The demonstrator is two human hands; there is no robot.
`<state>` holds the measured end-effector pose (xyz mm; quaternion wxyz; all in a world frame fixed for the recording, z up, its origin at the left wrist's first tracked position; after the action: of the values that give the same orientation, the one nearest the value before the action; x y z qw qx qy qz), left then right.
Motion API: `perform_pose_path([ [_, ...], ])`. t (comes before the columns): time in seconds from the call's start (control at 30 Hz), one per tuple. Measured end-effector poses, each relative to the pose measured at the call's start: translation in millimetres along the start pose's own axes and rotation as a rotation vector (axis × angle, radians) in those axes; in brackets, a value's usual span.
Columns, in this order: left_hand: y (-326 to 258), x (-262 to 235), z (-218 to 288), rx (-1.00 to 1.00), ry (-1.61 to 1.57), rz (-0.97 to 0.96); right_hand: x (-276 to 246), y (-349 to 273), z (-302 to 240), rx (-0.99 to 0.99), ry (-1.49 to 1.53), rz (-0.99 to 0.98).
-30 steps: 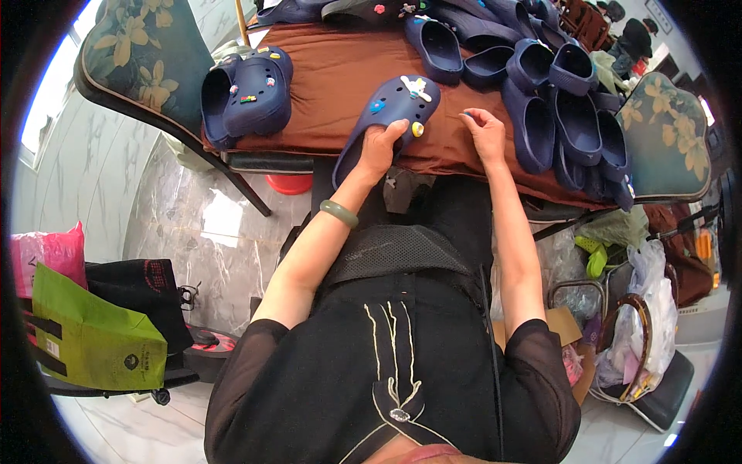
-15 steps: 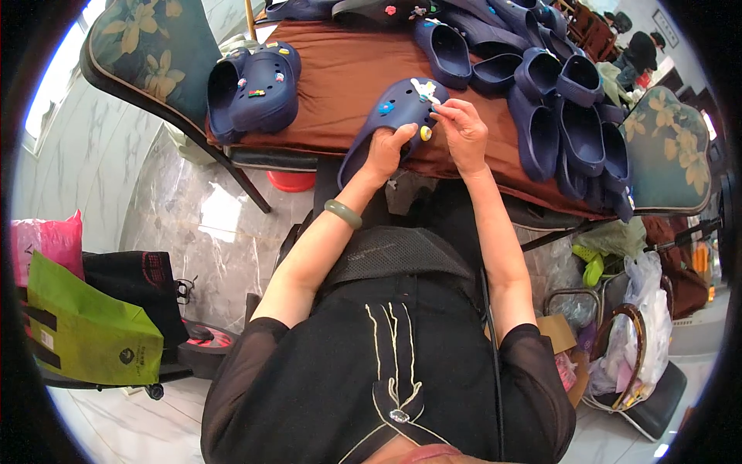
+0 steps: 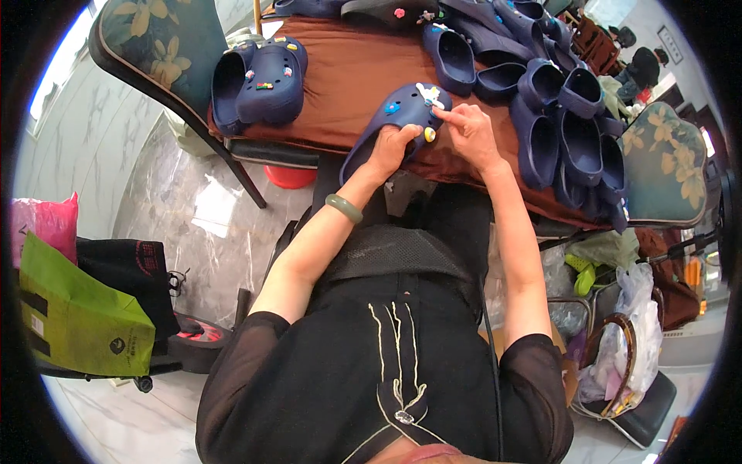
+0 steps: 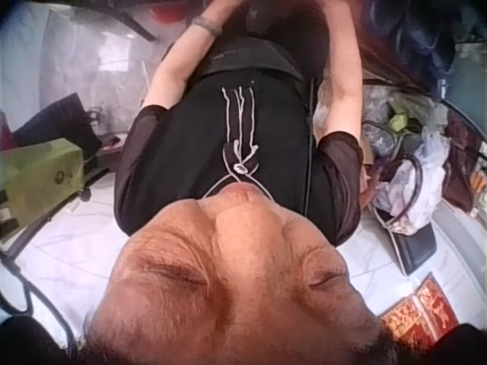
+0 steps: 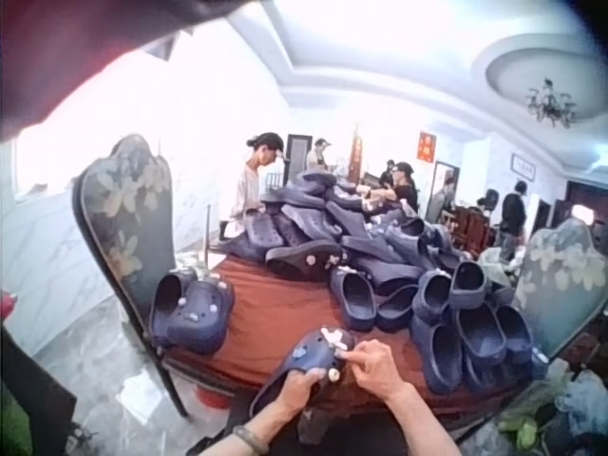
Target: Attaching decorative charms and accessories into the holes of foam clogs.
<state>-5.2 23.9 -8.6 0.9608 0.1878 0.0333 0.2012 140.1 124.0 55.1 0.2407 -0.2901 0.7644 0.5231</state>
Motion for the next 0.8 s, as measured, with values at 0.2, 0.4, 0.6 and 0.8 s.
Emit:
perform_pose_path([
  [0.2,-2.7,-0.5,-6.2,0.114,0.141,0.023,-3.6,-6.4,-14.4,-0.042,-0.28,-0.237],
  [0.4,-3.1,-0.4,3.9,0.048,0.106,0.015,3.2,-11.5,-16.2,-0.01,-0.225,-0.163],
  [0.6,-3.1,1.2,6.0,0.023,-0.031,0.022,8.9,-15.5,-19.9,0.038,-0.146,-0.032],
  [0.8,15.5,-4.5,3.9,0.026,0.192,0.108,3.0,-26.2,30.8,0.335,0.453,0.388],
])
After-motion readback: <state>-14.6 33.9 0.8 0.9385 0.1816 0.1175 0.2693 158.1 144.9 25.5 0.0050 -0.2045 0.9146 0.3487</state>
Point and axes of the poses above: each hand's wrist, its own y-axis towards the middle knuckle, its own x-axis out of the palm, z = x × y, the point moved 2 cm from there along y, towards the middle knuckle, and after that the axes turned 13 degrees about y, right-handed, at the moved point
